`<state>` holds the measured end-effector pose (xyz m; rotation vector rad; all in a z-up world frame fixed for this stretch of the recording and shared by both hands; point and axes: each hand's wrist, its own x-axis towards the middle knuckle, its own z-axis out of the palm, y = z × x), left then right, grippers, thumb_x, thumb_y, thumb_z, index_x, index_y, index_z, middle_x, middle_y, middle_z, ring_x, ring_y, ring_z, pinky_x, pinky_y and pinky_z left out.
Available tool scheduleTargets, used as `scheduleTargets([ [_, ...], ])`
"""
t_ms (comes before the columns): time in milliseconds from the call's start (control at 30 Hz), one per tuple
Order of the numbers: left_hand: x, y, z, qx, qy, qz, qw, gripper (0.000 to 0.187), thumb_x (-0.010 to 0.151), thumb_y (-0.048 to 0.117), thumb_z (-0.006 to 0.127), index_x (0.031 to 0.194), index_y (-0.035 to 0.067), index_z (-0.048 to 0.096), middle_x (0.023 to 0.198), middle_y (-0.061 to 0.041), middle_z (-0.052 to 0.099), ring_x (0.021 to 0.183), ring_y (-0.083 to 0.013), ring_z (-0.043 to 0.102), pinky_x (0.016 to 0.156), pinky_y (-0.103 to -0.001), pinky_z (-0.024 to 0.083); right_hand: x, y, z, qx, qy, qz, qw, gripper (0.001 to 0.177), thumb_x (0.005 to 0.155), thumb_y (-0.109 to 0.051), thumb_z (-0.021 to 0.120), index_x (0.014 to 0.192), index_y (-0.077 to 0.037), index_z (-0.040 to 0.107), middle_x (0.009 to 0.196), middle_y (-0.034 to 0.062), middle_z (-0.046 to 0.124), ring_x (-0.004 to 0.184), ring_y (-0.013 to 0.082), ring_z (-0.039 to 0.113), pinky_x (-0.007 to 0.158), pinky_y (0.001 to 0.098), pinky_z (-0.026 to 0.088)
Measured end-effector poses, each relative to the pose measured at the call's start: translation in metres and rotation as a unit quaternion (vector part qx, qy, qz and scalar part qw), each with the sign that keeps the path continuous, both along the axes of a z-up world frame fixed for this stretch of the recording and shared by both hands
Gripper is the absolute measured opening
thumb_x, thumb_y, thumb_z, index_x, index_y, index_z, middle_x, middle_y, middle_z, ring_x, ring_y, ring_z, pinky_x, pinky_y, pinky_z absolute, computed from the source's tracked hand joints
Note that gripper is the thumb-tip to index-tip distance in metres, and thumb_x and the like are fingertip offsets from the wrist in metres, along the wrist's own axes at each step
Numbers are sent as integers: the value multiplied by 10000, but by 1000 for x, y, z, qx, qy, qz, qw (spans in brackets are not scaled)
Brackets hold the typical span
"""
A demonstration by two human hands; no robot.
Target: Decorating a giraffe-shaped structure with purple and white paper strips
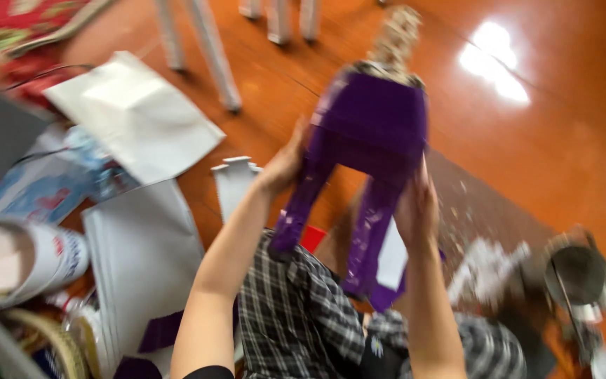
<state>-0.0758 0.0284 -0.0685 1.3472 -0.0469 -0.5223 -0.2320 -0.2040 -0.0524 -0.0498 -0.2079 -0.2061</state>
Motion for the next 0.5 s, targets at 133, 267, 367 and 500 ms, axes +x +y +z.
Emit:
scheduleTargets([
  [133, -63, 51, 29, 56, 48, -133, 988, 954, 984, 562, 524, 1779, 260, 91, 1469, -252, 562, 1121, -293, 676, 898, -425, 575, -74, -21, -82, -251, 62, 157, 953, 866, 1144, -227, 677, 1807, -178, 121, 1765, 317, 342, 1566, 446, 379, 1184, 602, 294],
  [267, -98, 74, 21, 101, 30, -232, 967, 1328, 726, 487, 802, 1774, 228, 30, 1358, -248, 553, 979, -273, 666, 782, -384, 551, -102, -3, -81, -358, 118, 176, 909, 1151, 900, -360, 1113, 1697, -162, 305, 1516, 271, 626, 1265, 426, 721, 1014, 594, 602],
  [367, -82, 72, 0, -10, 13, -259, 966, 1331, 739, 361, 878, 1780, 209, 63, 1205, -187, 599, 786, -185, 675, 588, -287, 557, -89, 15, -49, -473, 164, 141, 854, 1233, 798, -256, 978, 1752, -200, 199, 1181, 179, 741, 1021, 308, 786, 911, 556, 656],
  [500, -52, 87, -11, -49, -30, -252, 966, 982, 842, 74, 846, 1677, 134, 332, 1071, -97, 634, 723, -165, 662, 546, -263, 566, -61, 9, -54, -464, 124, 134, 867, 1099, 833, -94, 952, 1688, -137, 262, 1183, 211, 715, 1026, 355, 763, 934, 532, 634],
])
